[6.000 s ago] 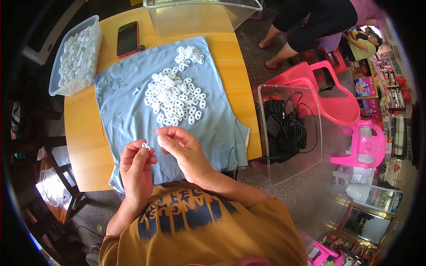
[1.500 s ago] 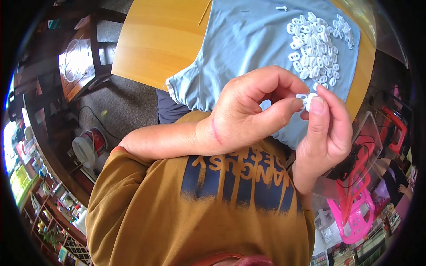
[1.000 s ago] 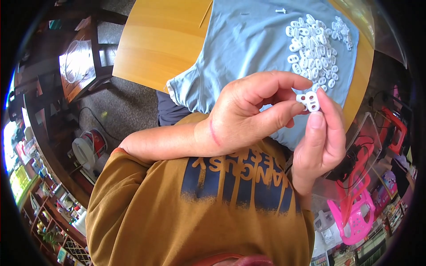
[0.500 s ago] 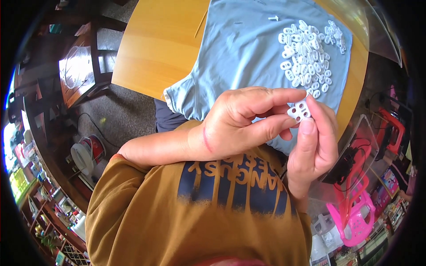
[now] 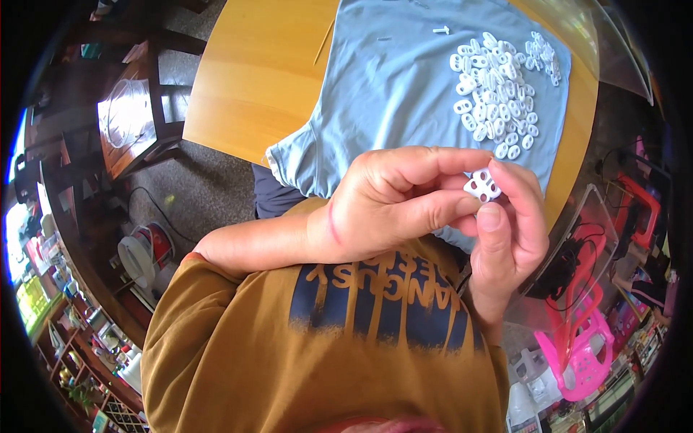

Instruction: The person assembles plastic cord lock stoppers by inserting small metal springs into plastic toggle pieces by hand. The person then handles and arranges the plastic components on a cloth on the table.

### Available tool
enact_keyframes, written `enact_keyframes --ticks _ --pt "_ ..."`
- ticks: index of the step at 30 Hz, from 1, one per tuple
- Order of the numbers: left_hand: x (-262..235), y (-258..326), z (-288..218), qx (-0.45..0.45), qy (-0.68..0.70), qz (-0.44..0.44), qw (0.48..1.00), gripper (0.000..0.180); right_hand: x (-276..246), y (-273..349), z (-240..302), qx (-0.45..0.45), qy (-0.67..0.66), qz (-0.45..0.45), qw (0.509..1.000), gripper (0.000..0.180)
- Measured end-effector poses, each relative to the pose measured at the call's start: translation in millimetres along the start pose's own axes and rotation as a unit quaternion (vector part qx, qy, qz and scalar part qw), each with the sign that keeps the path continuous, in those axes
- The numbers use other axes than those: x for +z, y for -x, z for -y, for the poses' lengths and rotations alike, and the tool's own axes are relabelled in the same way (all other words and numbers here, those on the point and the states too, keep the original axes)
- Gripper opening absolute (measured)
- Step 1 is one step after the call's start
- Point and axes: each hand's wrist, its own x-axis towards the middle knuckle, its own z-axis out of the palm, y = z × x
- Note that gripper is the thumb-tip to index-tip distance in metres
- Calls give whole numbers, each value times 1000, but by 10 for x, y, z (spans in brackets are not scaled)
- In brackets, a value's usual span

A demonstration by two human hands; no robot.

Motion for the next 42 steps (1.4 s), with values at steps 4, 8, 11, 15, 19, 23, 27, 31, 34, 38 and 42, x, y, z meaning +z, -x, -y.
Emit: enact_keyframes --ticks 4,8,11,15,19,23,27,31,34,38,42 --pt "26 0 -2 -6 41 -6 999 41 -28 11 -20 10 -13 6 1000 25" --pt "27 -4 17 6 16 -5 1000 41 10 28 -10 13 -41 -7 999 27" --pt "34 -4 39 0 4 -13 1000 40 8 45 -36 27 -66 -11 997 29" --pt "35 1 39 -7 23 -18 1000 39 -25 43 -43 38 -52 -1 998 30" --pt "26 -2 21 -7 -5 -3 1000 39 -29 51 -60 14 -20 0 1000 29" --pt "39 -8 21 -3 10 -9 1000 39 6 85 -75 -1 16 -20 1000 28" --pt "38 -3 17 -10 -15 -10 1000 37 3 99 -110 -28 37 -21 999 27" --pt "40 23 50 -16 -24 -24 999 35 13 116 -94 -40 57 -18 997 26" --pt "52 53 78 3 -52 -33 998 34 35 123 -89 -47 64 -21 997 25" --pt "32 90 100 12 -76 -26 997 33 59 170 -115 -68 61 -28 995 25" --pt "29 105 149 30 -108 -23 993 30 75 210 -157 -74 77 -40 993 24"
